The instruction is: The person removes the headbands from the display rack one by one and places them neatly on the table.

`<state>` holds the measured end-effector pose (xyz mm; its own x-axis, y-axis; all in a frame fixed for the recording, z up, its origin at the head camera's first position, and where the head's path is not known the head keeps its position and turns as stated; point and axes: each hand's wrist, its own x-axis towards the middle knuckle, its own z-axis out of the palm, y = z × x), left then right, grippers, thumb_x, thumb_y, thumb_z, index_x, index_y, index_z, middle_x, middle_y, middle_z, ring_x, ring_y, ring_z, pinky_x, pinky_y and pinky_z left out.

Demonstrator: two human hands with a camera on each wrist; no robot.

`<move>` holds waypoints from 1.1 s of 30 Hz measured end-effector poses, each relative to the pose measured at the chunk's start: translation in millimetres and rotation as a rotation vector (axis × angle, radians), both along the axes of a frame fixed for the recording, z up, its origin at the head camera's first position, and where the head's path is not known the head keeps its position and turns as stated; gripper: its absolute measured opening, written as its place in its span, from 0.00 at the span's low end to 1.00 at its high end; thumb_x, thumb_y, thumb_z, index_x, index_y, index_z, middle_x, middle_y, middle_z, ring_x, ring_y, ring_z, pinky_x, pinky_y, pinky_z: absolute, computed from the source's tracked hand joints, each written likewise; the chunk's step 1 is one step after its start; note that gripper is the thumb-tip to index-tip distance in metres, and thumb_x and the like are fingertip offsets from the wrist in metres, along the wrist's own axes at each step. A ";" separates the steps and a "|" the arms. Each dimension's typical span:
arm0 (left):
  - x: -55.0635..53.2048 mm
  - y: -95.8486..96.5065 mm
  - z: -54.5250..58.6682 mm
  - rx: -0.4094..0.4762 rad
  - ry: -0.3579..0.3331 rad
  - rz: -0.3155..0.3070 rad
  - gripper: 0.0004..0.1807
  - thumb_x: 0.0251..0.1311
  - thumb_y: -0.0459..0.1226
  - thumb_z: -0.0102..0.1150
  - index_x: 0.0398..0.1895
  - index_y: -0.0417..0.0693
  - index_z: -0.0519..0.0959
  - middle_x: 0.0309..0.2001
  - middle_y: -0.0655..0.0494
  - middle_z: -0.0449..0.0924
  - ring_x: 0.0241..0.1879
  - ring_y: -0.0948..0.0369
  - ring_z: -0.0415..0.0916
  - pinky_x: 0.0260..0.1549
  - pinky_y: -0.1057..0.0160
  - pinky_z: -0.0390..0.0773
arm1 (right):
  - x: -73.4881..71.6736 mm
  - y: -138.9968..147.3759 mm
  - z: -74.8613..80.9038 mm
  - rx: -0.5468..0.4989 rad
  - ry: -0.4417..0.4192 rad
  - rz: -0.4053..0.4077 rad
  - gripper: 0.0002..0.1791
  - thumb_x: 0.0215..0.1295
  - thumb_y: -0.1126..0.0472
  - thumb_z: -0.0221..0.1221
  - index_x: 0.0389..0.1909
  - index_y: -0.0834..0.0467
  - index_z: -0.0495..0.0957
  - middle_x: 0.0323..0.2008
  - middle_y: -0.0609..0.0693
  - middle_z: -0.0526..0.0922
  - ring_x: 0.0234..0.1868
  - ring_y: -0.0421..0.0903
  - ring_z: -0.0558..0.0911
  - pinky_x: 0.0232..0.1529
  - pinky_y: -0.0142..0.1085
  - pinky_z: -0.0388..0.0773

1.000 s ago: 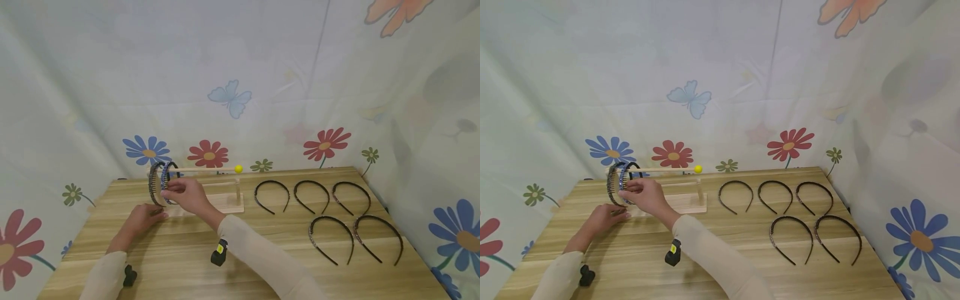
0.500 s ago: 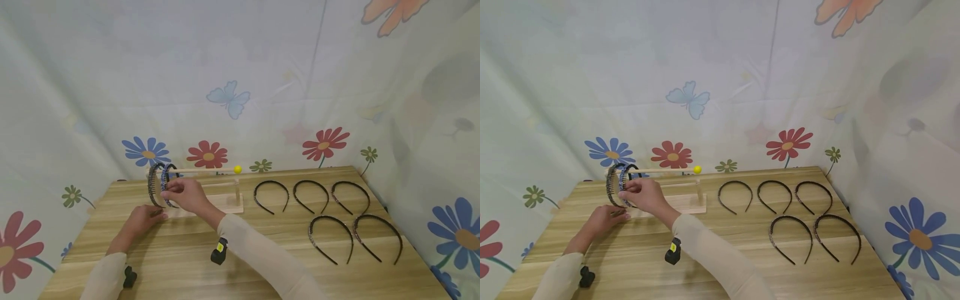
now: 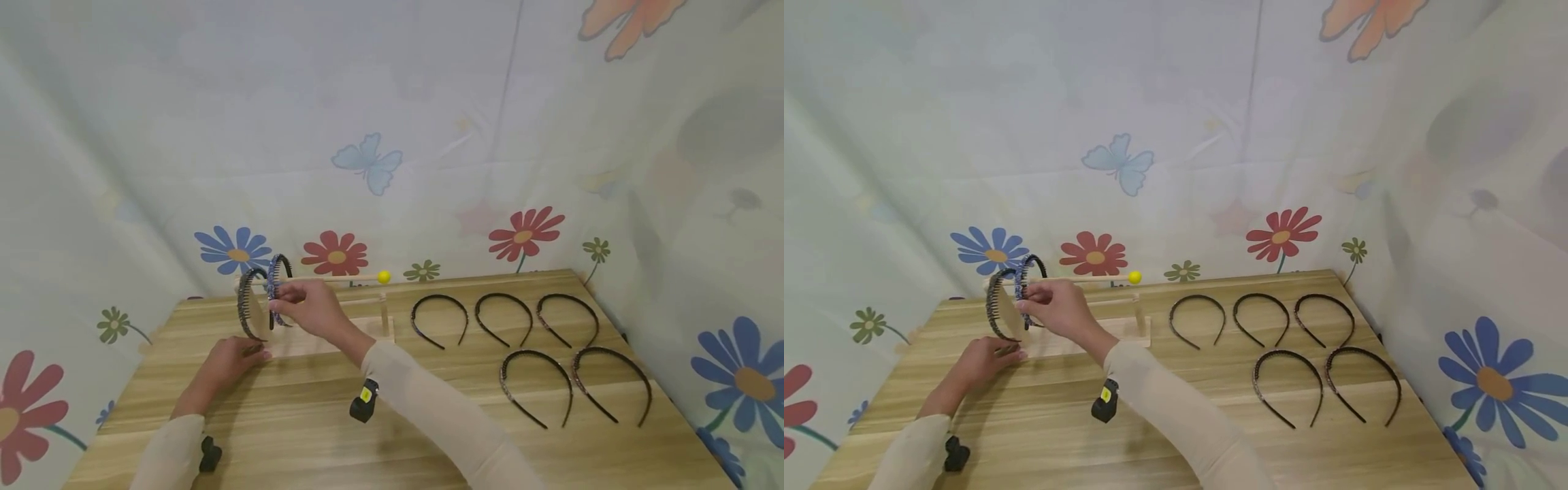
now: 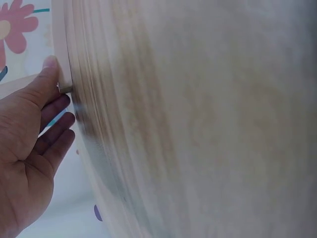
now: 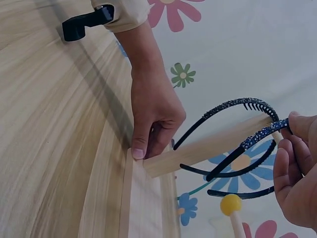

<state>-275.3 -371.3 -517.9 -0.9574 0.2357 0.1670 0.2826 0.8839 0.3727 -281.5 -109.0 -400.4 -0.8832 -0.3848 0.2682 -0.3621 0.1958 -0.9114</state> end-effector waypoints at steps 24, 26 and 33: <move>0.6 2.2 3.2 0.009 -0.071 0.019 0.13 0.66 0.44 0.68 0.44 0.43 0.88 0.39 0.50 0.88 0.37 0.58 0.81 0.40 0.49 0.81 | -4.0 28.6 11.5 -0.013 0.035 -0.023 0.13 0.65 0.56 0.70 0.48 0.56 0.87 0.33 0.38 0.86 0.37 0.33 0.83 0.38 0.28 0.82; 0.9 2.6 3.4 0.013 -0.073 0.022 0.14 0.66 0.44 0.68 0.45 0.43 0.88 0.40 0.49 0.88 0.38 0.56 0.82 0.41 0.47 0.81 | -3.6 31.2 12.9 -0.007 0.039 -0.033 0.14 0.64 0.55 0.71 0.48 0.56 0.87 0.33 0.38 0.86 0.37 0.33 0.83 0.39 0.28 0.82; 0.6 3.8 3.8 0.014 -0.088 0.036 0.15 0.66 0.44 0.68 0.46 0.42 0.88 0.42 0.48 0.88 0.40 0.55 0.82 0.44 0.45 0.81 | -4.0 41.5 19.0 0.012 0.061 -0.055 0.16 0.65 0.54 0.70 0.50 0.56 0.87 0.35 0.40 0.87 0.38 0.32 0.83 0.39 0.27 0.81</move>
